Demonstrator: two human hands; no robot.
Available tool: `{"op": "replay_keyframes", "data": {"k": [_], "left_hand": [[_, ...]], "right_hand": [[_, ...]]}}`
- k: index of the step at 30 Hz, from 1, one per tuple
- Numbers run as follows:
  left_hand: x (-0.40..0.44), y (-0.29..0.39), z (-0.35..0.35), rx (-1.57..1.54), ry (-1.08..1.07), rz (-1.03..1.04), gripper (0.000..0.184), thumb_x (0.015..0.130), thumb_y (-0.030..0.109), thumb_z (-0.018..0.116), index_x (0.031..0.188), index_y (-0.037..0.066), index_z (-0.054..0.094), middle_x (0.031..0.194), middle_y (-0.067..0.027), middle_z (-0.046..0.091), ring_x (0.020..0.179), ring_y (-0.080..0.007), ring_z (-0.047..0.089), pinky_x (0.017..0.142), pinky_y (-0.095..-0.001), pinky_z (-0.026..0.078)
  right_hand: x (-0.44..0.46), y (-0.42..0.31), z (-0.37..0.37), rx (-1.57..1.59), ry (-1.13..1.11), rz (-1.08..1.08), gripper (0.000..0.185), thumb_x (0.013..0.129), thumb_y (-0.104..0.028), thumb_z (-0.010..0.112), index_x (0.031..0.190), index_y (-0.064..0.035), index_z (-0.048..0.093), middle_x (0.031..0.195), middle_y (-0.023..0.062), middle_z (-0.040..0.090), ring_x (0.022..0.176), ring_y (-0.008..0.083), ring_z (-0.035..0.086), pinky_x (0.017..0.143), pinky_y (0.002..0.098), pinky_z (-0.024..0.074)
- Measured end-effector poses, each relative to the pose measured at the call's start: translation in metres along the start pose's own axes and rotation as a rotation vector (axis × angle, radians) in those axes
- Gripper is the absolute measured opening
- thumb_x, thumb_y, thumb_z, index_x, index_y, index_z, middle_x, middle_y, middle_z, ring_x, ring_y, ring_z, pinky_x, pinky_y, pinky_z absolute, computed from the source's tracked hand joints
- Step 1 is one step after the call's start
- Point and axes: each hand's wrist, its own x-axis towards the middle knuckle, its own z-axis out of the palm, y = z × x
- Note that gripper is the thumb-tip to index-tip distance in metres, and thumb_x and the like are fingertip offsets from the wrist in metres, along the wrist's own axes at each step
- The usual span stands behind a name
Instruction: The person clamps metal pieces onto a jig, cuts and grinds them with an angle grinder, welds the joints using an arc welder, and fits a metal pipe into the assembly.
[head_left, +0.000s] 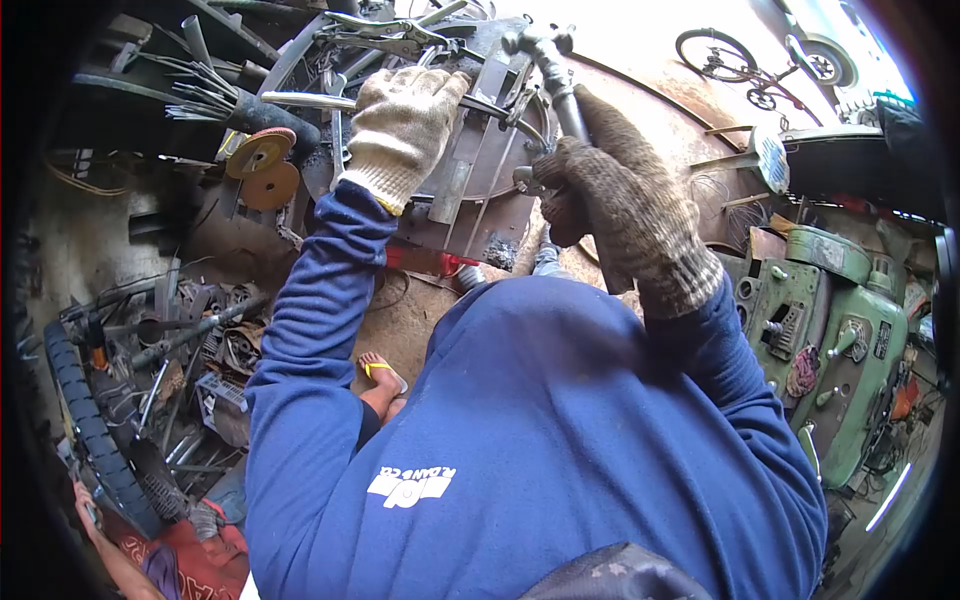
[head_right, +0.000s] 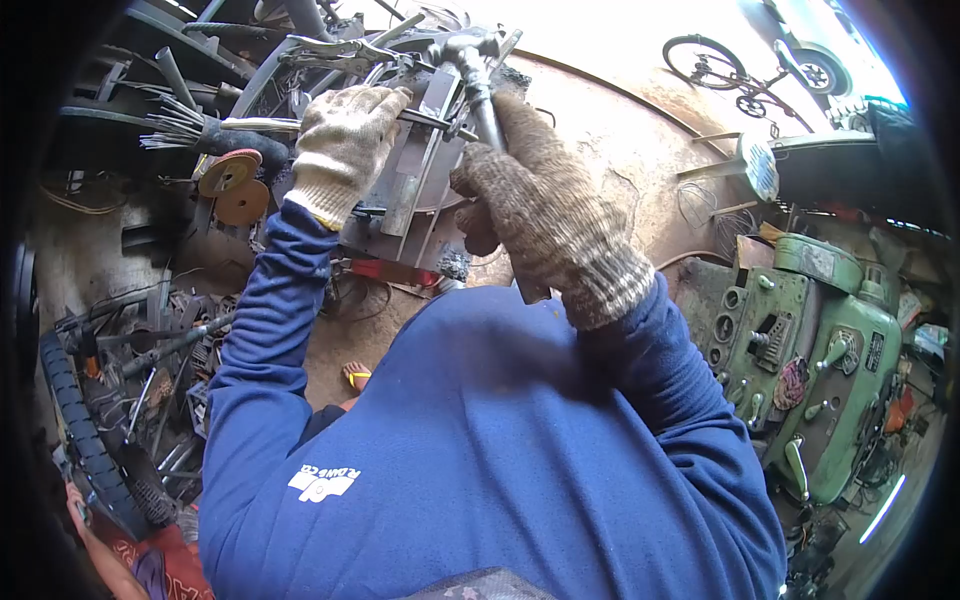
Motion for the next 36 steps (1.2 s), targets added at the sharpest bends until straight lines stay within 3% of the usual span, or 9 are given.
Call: {"op": "replay_keyframes", "data": {"k": [6, 11, 17, 19, 23, 27, 32, 35, 36], "left_hand": [[0.0, -0.01, 0.013, -0.049, 0.045, 0.018, 0.014, 0.085, 0.019, 0.072, 0.098, 0.015, 0.074, 0.09, -0.0032, 0.072, 0.084, -0.024, 0.07, 0.074, -0.0401, 0.054], [-0.001, -0.002, -0.006, -0.171, 0.039, -0.046, 0.013, 0.086, 0.017, 0.073, 0.097, 0.01, 0.073, 0.096, -0.0068, 0.075, 0.087, -0.0244, 0.072, 0.079, -0.0384, 0.056], [-0.04, 0.083, -0.051, -1.737, 0.21, -0.515, 0.087, 0.091, 0.062, 0.066, 0.139, -0.009, 0.048, 0.125, -0.0185, 0.063, 0.117, -0.0258, 0.061, 0.099, -0.0353, 0.049], [-0.043, 0.112, -0.069, -1.987, 0.305, -0.82, 0.068, 0.103, 0.047, 0.055, 0.143, -0.005, 0.042, 0.13, -0.0185, 0.06, 0.119, -0.0247, 0.059, 0.1, -0.0357, 0.052], [-0.067, 0.089, -0.083, -1.937, 0.436, -1.128, 0.049, 0.107, 0.03, 0.05, 0.142, -0.002, 0.039, 0.104, -0.0183, 0.07, 0.094, -0.0252, 0.07, 0.085, -0.0334, 0.059], [-0.11, 0.024, -0.072, -1.332, 0.42, -1.402, 0.03, 0.101, 0.029, 0.06, 0.111, 0.001, 0.06, 0.079, -0.0086, 0.068, 0.061, -0.0167, 0.066, 0.054, -0.0279, 0.054], [-0.133, -0.024, -0.058, -0.459, -0.304, -1.354, 0.035, 0.09, 0.037, 0.066, 0.102, 0.004, 0.064, 0.074, -0.0056, 0.061, 0.054, -0.0126, 0.057, 0.049, -0.0307, 0.047], [-0.137, -0.03, -0.028, -0.095, -0.431, -0.978, 0.045, 0.089, 0.044, 0.06, 0.1, 0.0, 0.064, 0.097, -0.0277, 0.069, 0.092, -0.0438, 0.069, 0.081, -0.0519, 0.053], [-0.126, -0.034, -0.017, -0.177, -0.451, -1.246, 0.047, 0.09, 0.047, 0.058, 0.103, 0.002, 0.065, 0.109, -0.031, 0.066, 0.109, -0.0513, 0.06, 0.093, -0.0573, 0.047]], "right_hand": [[0.01, 0.002, 0.0, -0.579, 0.033, -0.13, 0.06, 0.099, -0.021, 0.059, 0.153, -0.0046, 0.039, 0.098, 0.0112, 0.068, 0.069, 0.0118, 0.062, 0.06, 0.0279, 0.0531], [-0.014, -0.027, 0.009, -0.391, 0.033, -0.059, 0.061, 0.1, -0.024, 0.058, 0.153, -0.0027, 0.038, 0.094, 0.0101, 0.066, 0.069, 0.012, 0.061, 0.06, 0.0275, 0.0532], [-0.014, 0.024, 0.027, -0.429, -0.035, -0.509, 0.063, 0.093, -0.008, 0.063, 0.15, 0.001, 0.036, 0.126, 0.0292, 0.06, 0.111, 0.0434, 0.065, 0.091, 0.0454, 0.0554], [-0.012, 0.03, 0.049, -0.49, -0.087, -0.567, 0.061, 0.094, -0.003, 0.062, 0.151, -0.0079, 0.039, 0.12, 0.0215, 0.063, 0.1, 0.0341, 0.067, 0.083, 0.0426, 0.0565], [-0.018, 0.019, 0.057, -0.595, -0.262, -0.512, 0.059, 0.091, -0.012, 0.067, 0.146, -0.0104, 0.046, 0.114, 0.0249, 0.065, 0.102, 0.0417, 0.067, 0.086, 0.0453, 0.0569], [-0.023, 0.009, 0.038, -0.792, -0.391, -0.448, 0.056, 0.092, -0.012, 0.067, 0.145, -0.0069, 0.049, 0.119, 0.023, 0.066, 0.102, 0.0344, 0.07, 0.087, 0.0417, 0.0578], [-0.041, 0.027, -0.001, -0.447, -0.352, -0.404, 0.044, 0.097, -0.011, 0.065, 0.139, -0.0003, 0.056, 0.122, 0.0167, 0.068, 0.097, 0.0205, 0.071, 0.087, 0.0331, 0.0562], [-0.056, 0.03, -0.005, -0.357, -0.275, -0.418, 0.038, 0.098, -0.01, 0.065, 0.134, 0.0023, 0.06, 0.115, 0.0143, 0.07, 0.093, 0.0146, 0.068, 0.083, 0.0298, 0.0553], [-0.062, 0.032, -0.008, -0.291, -0.226, -0.291, 0.04, 0.098, -0.012, 0.066, 0.135, -0.0003, 0.059, 0.123, 0.0148, 0.068, 0.104, 0.0185, 0.067, 0.092, 0.0323, 0.0532]]}}
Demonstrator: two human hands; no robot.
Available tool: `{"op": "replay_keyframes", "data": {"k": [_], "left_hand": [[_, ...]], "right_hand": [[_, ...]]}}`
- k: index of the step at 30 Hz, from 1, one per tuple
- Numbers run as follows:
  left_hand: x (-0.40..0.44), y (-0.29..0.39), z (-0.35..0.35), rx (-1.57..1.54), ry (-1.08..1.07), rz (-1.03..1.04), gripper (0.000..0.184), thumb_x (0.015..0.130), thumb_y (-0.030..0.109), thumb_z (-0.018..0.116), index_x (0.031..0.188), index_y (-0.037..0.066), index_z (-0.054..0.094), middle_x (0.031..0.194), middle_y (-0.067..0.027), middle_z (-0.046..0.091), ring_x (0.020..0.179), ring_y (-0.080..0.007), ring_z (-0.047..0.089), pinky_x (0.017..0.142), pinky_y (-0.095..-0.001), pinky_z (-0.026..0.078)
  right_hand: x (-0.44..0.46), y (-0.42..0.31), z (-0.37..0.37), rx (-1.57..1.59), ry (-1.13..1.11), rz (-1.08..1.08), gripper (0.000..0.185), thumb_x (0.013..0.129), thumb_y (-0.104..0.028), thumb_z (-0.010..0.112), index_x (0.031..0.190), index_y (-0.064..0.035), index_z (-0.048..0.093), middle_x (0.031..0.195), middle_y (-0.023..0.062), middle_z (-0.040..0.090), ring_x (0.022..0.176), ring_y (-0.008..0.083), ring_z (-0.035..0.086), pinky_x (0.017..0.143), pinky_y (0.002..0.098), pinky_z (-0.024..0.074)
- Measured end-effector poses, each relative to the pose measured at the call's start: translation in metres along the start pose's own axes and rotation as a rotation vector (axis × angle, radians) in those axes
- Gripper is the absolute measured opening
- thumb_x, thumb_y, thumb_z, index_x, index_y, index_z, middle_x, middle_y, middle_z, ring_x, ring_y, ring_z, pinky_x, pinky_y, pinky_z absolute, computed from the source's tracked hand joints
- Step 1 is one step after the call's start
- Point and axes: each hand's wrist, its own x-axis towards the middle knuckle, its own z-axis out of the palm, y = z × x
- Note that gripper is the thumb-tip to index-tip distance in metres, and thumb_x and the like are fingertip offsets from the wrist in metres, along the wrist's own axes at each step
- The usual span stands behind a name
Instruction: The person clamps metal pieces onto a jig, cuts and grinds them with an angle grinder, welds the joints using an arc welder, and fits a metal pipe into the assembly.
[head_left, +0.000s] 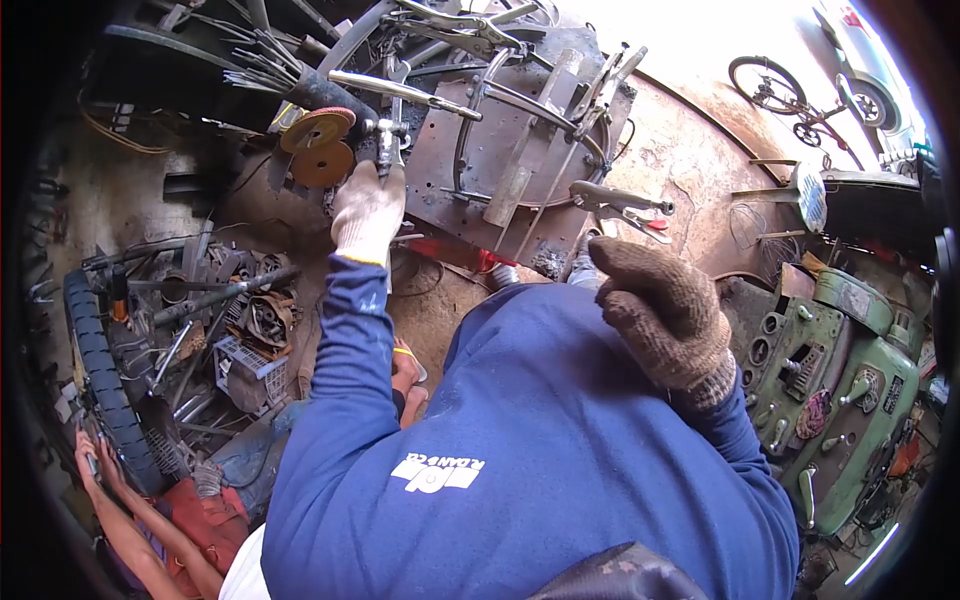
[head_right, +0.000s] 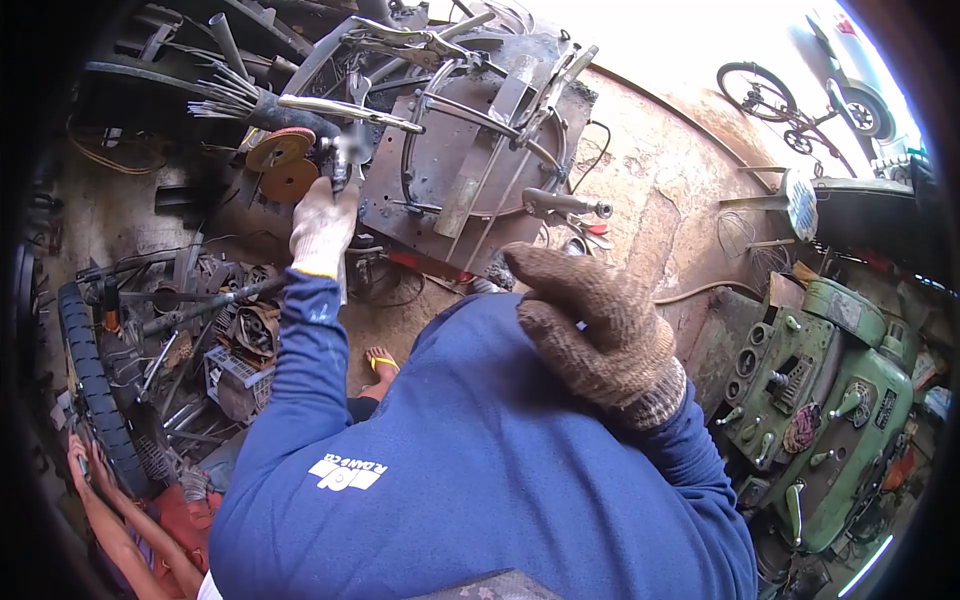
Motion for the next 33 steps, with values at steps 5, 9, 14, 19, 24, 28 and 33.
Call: {"op": "replay_keyframes", "data": {"k": [5, 9, 14, 19, 24, 28, 33], "left_hand": [[0.032, 0.032, 0.008, 0.155, -0.04, 0.151, 0.043, 0.093, 0.041, 0.058, 0.105, 0.001, 0.067, 0.108, -0.0297, 0.068, 0.107, -0.046, 0.065, 0.092, -0.0538, 0.052], [0.057, 0.037, 0.042, 0.25, 0.014, 0.379, 0.042, 0.093, 0.042, 0.062, 0.107, 0.004, 0.066, 0.101, -0.024, 0.072, 0.099, -0.0425, 0.069, 0.086, -0.0522, 0.055], [0.06, 0.031, 0.06, 0.301, 0.196, 0.477, 0.043, 0.093, 0.047, 0.064, 0.113, 0.008, 0.065, 0.103, -0.0198, 0.071, 0.097, -0.038, 0.07, 0.083, -0.0508, 0.056], [0.047, 0.038, 0.053, 0.347, 0.093, 0.449, 0.046, 0.091, 0.046, 0.067, 0.125, 0.016, 0.061, 0.112, -0.0194, 0.069, 0.105, -0.0405, 0.067, 0.089, -0.0519, 0.054], [0.015, 0.072, 0.029, 0.462, 0.105, 0.24, 0.04, 0.092, 0.044, 0.066, 0.115, 0.011, 0.068, 0.113, -0.021, 0.069, 0.107, -0.0419, 0.066, 0.092, -0.0506, 0.053], [-0.031, 0.056, 0.023, 0.116, 0.419, 0.067, 0.037, 0.094, 0.031, 0.064, 0.123, 0.007, 0.068, 0.119, -0.0193, 0.07, 0.113, -0.0398, 0.064, 0.099, -0.0459, 0.049], [-0.151, 0.048, 0.06, 0.047, 0.692, -0.092, 0.039, 0.097, 0.03, 0.062, 0.121, 0.0, 0.067, 0.12, -0.0213, 0.068, 0.11, -0.0387, 0.064, 0.098, -0.0459, 0.048]], "right_hand": [[-0.011, 0.019, -0.009, 0.171, 0.103, 0.149, 0.043, 0.099, -0.01, 0.065, 0.139, -0.0014, 0.055, 0.138, 0.0144, 0.061, 0.121, 0.0197, 0.062, 0.102, 0.0339, 0.0496], [-0.017, 0.031, -0.018, 0.18, 0.134, 0.105, 0.044, 0.099, -0.007, 0.064, 0.141, -0.0007, 0.053, 0.138, 0.0142, 0.061, 0.114, 0.0157, 0.063, 0.098, 0.0321, 0.0518], [-0.014, 0.05, -0.051, 0.199, 0.166, 0.124, 0.039, 0.099, -0.007, 0.064, 0.137, -0.0003, 0.057, 0.136, 0.0138, 0.063, 0.113, 0.0142, 0.063, 0.095, 0.0309, 0.0523], [0.003, 0.075, -0.098, 0.14, 0.204, 0.036, 0.039, 0.098, -0.005, 0.063, 0.136, 0.0018, 0.058, 0.122, 0.011, 0.068, 0.095, 0.0127, 0.065, 0.081, 0.0274, 0.0559], [0.015, 0.117, -0.192, 0.229, 0.16, 0.125, 0.029, 0.097, -0.005, 0.067, 0.125, -0.0009, 0.064, 0.12, 0.0107, 0.07, 0.093, 0.011, 0.065, 0.081, 0.027, 0.0537], [0.031, 0.172, -0.277, 0.151, 0.18, 0.099, 0.014, 0.093, -0.011, 0.074, 0.102, -0.002, 0.068, 0.088, 0.0045, 0.071, 0.08, 0.0099, 0.065, 0.071, 0.0259, 0.053], [0.074, 0.21, -0.342, 0.2, 0.164, 0.135, 0.016, 0.092, -0.015, 0.077, 0.091, -0.0039, 0.066, 0.076, 0.0025, 0.065, 0.066, 0.0098, 0.062, 0.06, 0.0258, 0.0514]]}}
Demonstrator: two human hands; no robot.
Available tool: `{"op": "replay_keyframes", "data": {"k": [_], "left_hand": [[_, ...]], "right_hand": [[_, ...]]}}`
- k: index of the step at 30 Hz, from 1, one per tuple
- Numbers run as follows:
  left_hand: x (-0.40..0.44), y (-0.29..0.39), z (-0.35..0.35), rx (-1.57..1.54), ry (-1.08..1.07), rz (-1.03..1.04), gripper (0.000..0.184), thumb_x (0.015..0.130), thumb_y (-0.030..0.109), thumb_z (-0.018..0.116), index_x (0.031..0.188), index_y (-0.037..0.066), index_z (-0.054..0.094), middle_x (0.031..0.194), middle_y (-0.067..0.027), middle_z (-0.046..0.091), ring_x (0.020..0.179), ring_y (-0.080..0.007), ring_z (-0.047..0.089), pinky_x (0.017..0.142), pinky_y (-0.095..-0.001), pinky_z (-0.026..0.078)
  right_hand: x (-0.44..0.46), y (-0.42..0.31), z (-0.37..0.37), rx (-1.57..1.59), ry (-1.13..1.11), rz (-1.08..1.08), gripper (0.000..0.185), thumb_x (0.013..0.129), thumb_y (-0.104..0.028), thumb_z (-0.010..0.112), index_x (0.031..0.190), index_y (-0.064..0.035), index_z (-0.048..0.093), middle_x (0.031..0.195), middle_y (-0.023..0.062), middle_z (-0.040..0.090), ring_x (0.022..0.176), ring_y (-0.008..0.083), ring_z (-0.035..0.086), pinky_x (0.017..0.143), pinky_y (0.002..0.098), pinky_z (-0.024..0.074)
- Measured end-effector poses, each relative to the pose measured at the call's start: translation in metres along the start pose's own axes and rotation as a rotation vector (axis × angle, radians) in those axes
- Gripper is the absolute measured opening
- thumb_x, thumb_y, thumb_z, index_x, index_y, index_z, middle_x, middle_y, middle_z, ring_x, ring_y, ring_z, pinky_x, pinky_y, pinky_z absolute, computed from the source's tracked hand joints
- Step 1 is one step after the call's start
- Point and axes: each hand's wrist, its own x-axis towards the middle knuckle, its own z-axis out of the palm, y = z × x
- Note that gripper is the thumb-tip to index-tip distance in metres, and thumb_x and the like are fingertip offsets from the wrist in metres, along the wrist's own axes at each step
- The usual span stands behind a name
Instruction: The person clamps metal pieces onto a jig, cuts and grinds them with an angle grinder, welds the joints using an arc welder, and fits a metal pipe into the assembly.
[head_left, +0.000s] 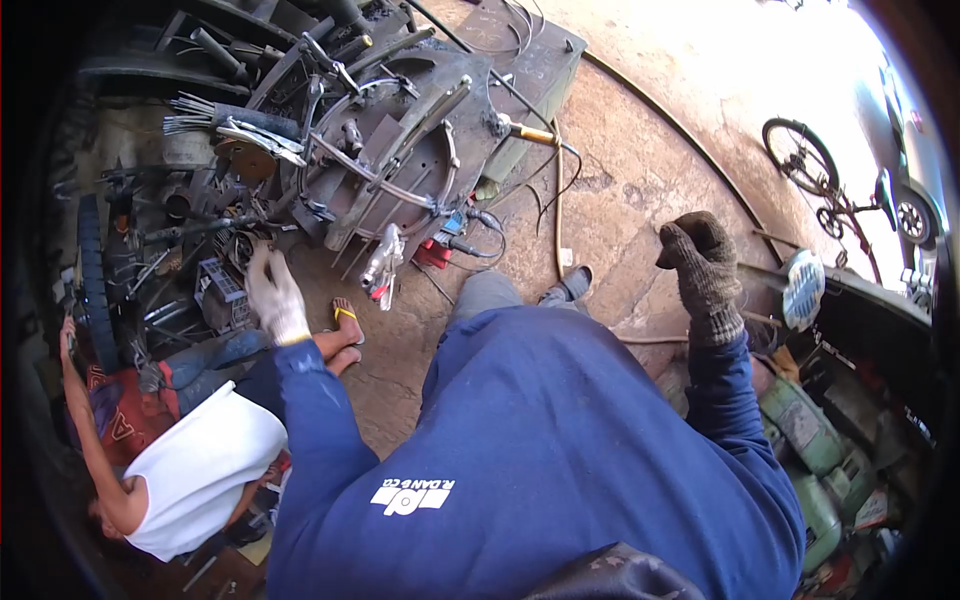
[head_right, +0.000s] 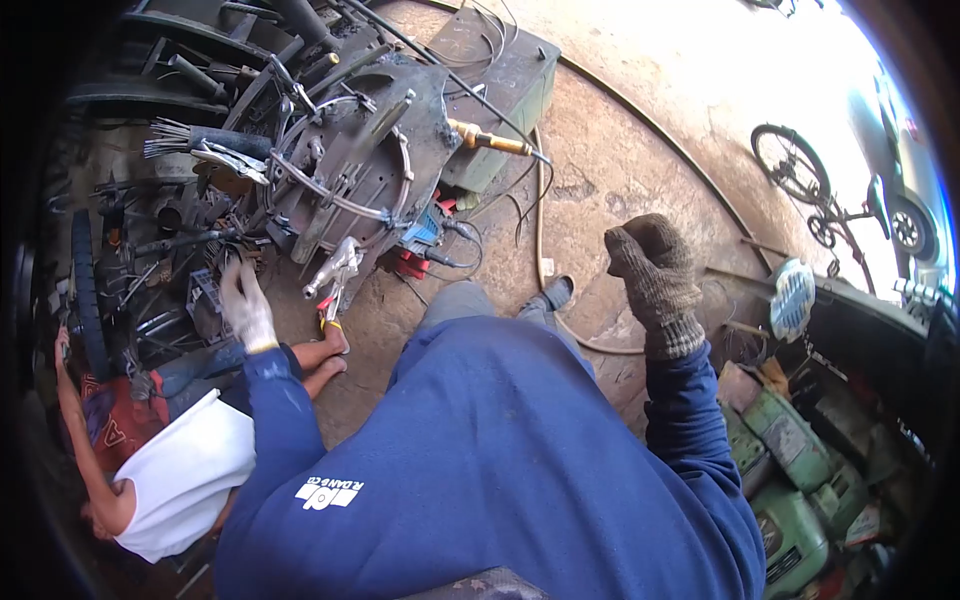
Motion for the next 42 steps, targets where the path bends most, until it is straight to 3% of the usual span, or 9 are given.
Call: {"op": "replay_keyframes", "data": {"k": [6, 10, 13, 16, 23, 30, 32, 33, 42], "left_hand": [[-0.176, 0.046, 0.007, 0.015, -0.046, -0.402, 0.035, 0.098, 0.027, 0.062, 0.118, -0.001, 0.066, 0.113, -0.0243, 0.069, 0.109, -0.0394, 0.064, 0.094, -0.048, 0.05], [-0.288, 0.048, 0.049, 0.164, -0.401, -0.785, 0.041, 0.095, 0.028, 0.064, 0.124, -0.001, 0.063, 0.113, -0.0305, 0.066, 0.109, -0.0409, 0.065, 0.092, -0.0462, 0.052], [-0.364, 0.025, 0.099, 0.111, -1.298, -0.472, 0.045, 0.093, 0.033, 0.059, 0.127, 0.003, 0.064, 0.112, -0.0274, 0.068, 0.107, -0.0426, 0.066, 0.092, -0.0479, 0.053], [-0.411, 0.038, 0.162, -0.197, -1.546, -0.054, 0.048, 0.093, 0.039, 0.052, 0.124, 0.004, 0.066, 0.111, -0.0246, 0.07, 0.103, -0.0411, 0.068, 0.089, -0.0501, 0.054], [-0.24, 0.157, 0.168, -0.359, -1.028, -0.679, 0.038, 0.094, 0.032, 0.054, 0.115, 0.003, 0.066, 0.103, -0.0214, 0.069, 0.086, -0.04, 0.067, 0.078, -0.0442, 0.054], [-0.299, 0.24, 0.209, -0.137, -0.533, -0.324, 0.017, 0.095, 0.013, 0.057, 0.081, 0.003, 0.055, 0.079, -0.0115, 0.057, 0.076, -0.0282, 0.061, 0.07, -0.0445, 0.049], [-0.321, 0.287, 0.212, -1.108, -0.61, -1.458, 0.021, 0.098, 0.019, 0.056, 0.086, 0.002, 0.06, 0.086, -0.0136, 0.064, 0.086, -0.0316, 0.066, 0.077, -0.045, 0.051], [-0.327, 0.326, 0.209, -1.099, -0.608, -1.536, 0.021, 0.098, 0.019, 0.056, 0.086, 0.002, 0.06, 0.086, -0.0136, 0.064, 0.086, -0.0316, 0.066, 0.077, -0.045, 0.051], [-0.247, 0.457, 0.245, -0.433, -0.76, -1.359, 0.044, 0.097, 0.036, 0.057, 0.124, 0.002, 0.065, 0.122, -0.0192, 0.068, 0.114, -0.0329, 0.065, 0.098, -0.0415, 0.05]], "right_hand": [[0.097, -0.019, 0.046, 0.047, -0.265, 0.12, 0.025, 0.094, -0.013, 0.073, 0.114, -0.0002, 0.065, 0.082, 0.0058, 0.067, 0.069, 0.0127, 0.064, 0.062, 0.0271, 0.0537], [0.151, -0.029, 0.096, 0.094, -0.546, 0.016, 0.064, 0.095, -0.01, 0.072, 0.15, -0.0012, 0.04, 0.124, 0.0173, 0.064, 0.113, 0.0204, 0.062, 0.097, 0.0332, 0.0526], [0.191, -0.033, 0.112, 0.017, -0.634, 0.067, 0.062, 0.094, -0.011, 0.073, 0.148, -0.0003, 0.044, 0.131, 0.0189, 0.063, 0.121, 0.0236, 0.06, 0.105, 0.0356, 0.0485], [0.23, -0.037, 0.117, -0.098, -0.661, 0.011, 0.052, 0.097, -0.015, 0.07, 0.144, -0.0026, 0.052, 0.12, 0.0102, 0.068, 0.098, 0.0143, 0.064, 0.085, 0.0304, 0.0541], [0.34, -0.099, 0.179, -0.01, -0.791, 0.046, 0.046, 0.099, -0.024, 0.068, 0.134, 0.0031, 0.057, 0.099, 0.0097, 0.069, 0.077, 0.0142, 0.064, 0.071, 0.0305, 0.054], [0.437, -0.105, 0.231, -0.055, -1.008, 0.057, 0.047, 0.098, -0.024, 0.069, 0.132, 0.0053, 0.058, 0.099, 0.0099, 0.069, 0.078, 0.0157, 0.065, 0.072, 0.0311, 0.0542], [0.465, -0.082, 0.226, -0.02, -1.077, 0.135, 0.046, 0.097, -0.022, 0.069, 0.132, 0.0055, 0.058, 0.099, 0.011, 0.068, 0.076, 0.0166, 0.064, 0.07, 0.0309, 0.0532], [0.481, -0.068, 0.22, -0.057, -1.098, 0.199, 0.047, 0.096, -0.022, 0.07, 0.132, 0.0057, 0.057, 0.099, 0.011, 0.068, 0.075, 0.0174, 0.064, 0.07, 0.0314, 0.0533], [0.599, 0.081, 0.1, -0.617, -1.165, 0.692, 0.038, 0.095, -0.03, 0.068, 0.109, 0.0044, 0.061, 0.082, 0.0098, 0.063, 0.066, 0.0221, 0.063, 0.057, 0.0368, 0.0524]]}}
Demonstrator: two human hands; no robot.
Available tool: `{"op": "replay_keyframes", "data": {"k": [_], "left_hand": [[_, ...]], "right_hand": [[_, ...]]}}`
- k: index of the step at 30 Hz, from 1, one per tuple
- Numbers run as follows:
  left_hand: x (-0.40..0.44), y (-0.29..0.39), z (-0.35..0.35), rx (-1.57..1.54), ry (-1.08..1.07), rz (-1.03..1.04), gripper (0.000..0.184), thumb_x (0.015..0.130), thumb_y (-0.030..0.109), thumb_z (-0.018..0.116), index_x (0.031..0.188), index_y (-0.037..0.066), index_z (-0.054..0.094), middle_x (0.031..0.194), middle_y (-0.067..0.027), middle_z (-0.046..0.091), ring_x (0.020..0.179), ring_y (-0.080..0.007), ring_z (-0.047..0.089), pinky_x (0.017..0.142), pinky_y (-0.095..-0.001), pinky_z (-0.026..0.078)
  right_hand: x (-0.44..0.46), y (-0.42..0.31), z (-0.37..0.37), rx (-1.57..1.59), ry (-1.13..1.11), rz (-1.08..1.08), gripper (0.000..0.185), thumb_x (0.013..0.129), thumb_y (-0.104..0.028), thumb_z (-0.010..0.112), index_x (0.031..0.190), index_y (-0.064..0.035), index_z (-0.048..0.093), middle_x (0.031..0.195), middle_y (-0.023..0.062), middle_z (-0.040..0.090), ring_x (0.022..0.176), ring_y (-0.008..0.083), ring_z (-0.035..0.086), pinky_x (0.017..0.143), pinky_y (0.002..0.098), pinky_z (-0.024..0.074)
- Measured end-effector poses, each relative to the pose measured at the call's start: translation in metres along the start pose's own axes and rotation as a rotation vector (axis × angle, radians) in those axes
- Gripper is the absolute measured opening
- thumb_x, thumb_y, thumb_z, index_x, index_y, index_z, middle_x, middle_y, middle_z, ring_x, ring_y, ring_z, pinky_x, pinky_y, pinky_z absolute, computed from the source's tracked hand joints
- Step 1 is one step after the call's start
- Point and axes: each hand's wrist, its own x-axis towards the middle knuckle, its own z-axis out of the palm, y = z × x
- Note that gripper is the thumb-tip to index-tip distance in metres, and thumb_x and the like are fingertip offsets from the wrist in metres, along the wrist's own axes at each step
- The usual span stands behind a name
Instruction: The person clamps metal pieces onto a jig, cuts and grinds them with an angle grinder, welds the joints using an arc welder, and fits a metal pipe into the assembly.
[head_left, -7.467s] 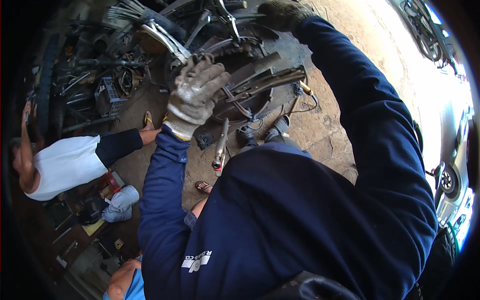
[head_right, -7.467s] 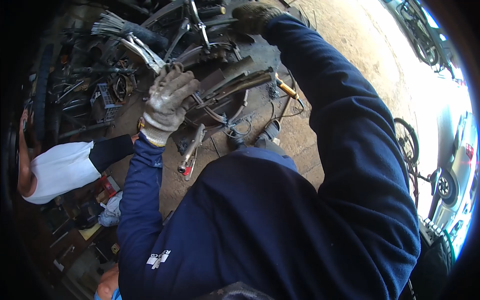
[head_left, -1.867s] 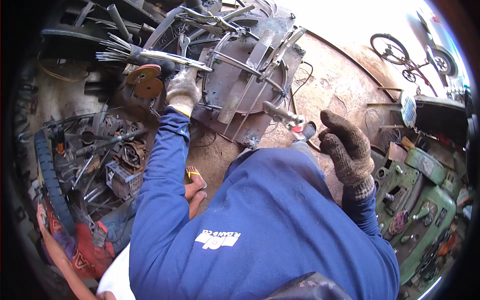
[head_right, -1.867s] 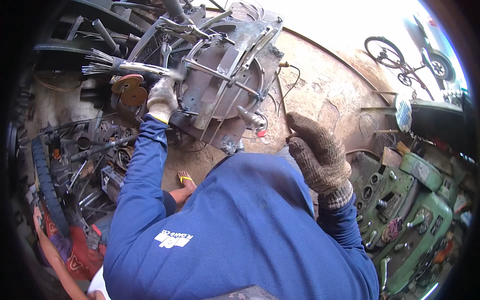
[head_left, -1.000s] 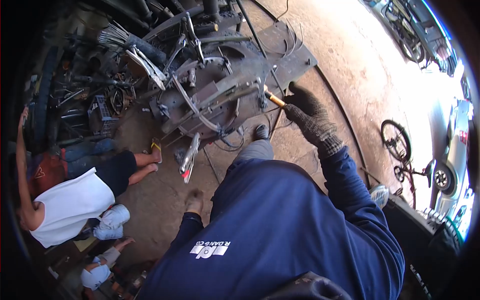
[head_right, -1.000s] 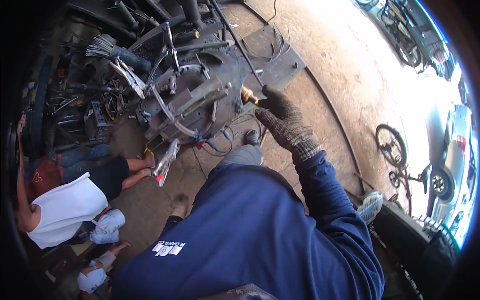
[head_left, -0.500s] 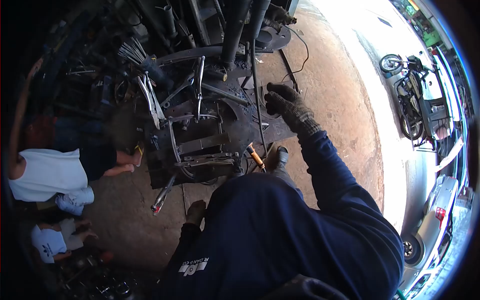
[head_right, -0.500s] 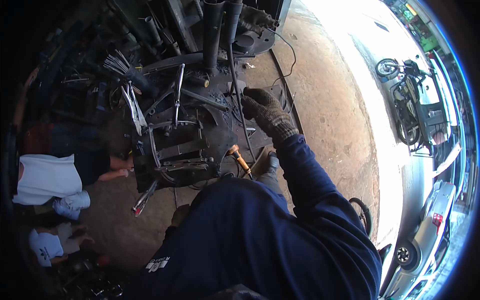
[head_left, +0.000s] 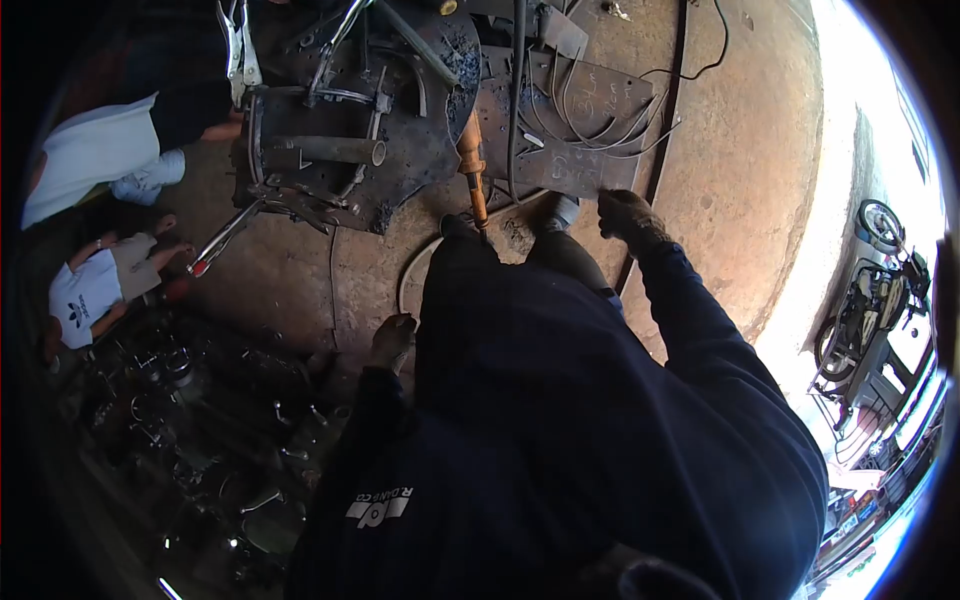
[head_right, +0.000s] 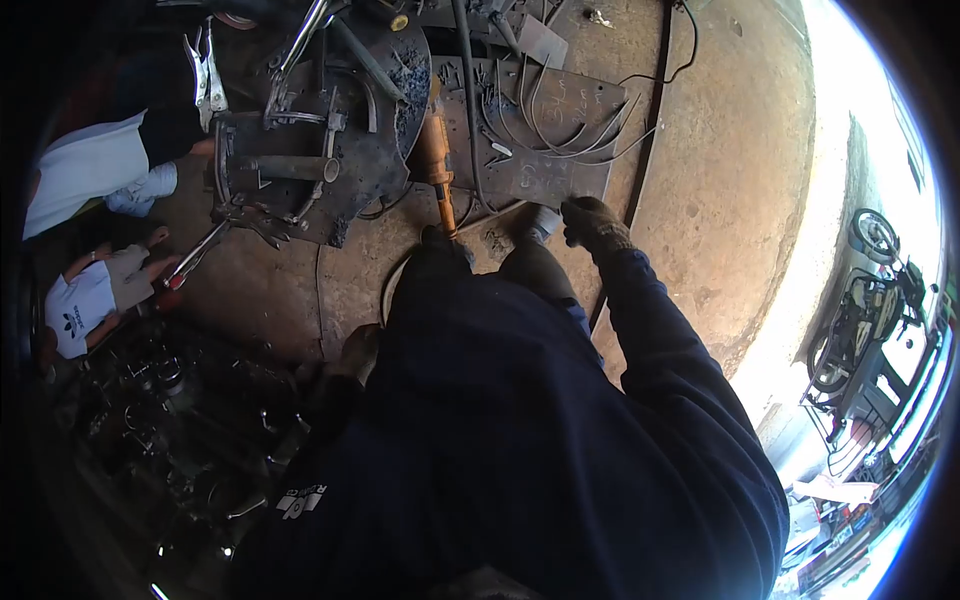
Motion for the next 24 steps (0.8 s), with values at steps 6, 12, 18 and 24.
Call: {"op": "replay_keyframes", "data": {"k": [6, 12, 18, 24], "left_hand": [[0.075, 0.19, -0.032, -0.157, 0.226, 0.066, 0.046, 0.095, 0.039, 0.062, 0.126, 0.004, 0.064, 0.121, -0.0185, 0.068, 0.111, -0.0339, 0.066, 0.095, -0.0409, 0.051], [0.279, 0.266, 0.006, 0.071, 0.973, 0.367, 0.061, 0.093, 0.055, 0.061, 0.124, 0.003, 0.063, 0.125, -0.0184, 0.066, 0.114, -0.0369, 0.063, 0.099, -0.0442, 0.049], [0.303, 0.285, 0.013, 0.119, 0.642, 0.013, 0.065, 0.088, 0.054, 0.066, 0.128, 0.004, 0.059, 0.126, -0.0189, 0.065, 0.115, -0.0371, 0.063, 0.1, -0.0448, 0.049], [0.281, 0.275, 0.0, 0.129, 0.605, 0.075, 0.071, 0.083, 0.053, 0.072, 0.132, 0.005, 0.056, 0.128, -0.0194, 0.064, 0.116, -0.0374, 0.062, 0.101, -0.0454, 0.048]], "right_hand": [[-0.036, 0.067, -0.044, -0.339, -0.005, 0.224, 0.029, 0.096, -0.031, 0.065, 0.097, -0.0022, 0.061, 0.076, 0.0073, 0.061, 0.06, 0.019, 0.061, 0.055, 0.0355, 0.0485], [-0.096, 0.126, -0.082, -0.232, 0.173, 0.339, 0.029, 0.094, -0.031, 0.063, 0.098, -0.0031, 0.063, 0.075, 0.0086, 0.064, 0.06, 0.0212, 0.061, 0.058, 0.0392, 0.0509], [-0.133, 0.169, -0.13, -0.297, 0.258, 0.511, 0.028, 0.092, -0.031, 0.065, 0.094, -0.0029, 0.065, 0.077, 0.0082, 0.064, 0.066, 0.0217, 0.065, 0.06, 0.0388, 0.0536], [-0.13, 0.136, -0.111, -0.185, 0.301, 0.457, 0.024, 0.093, -0.026, 0.065, 0.088, -0.0029, 0.062, 0.071, 0.0073, 0.059, 0.061, 0.0232, 0.063, 0.056, 0.0395, 0.0536]]}}
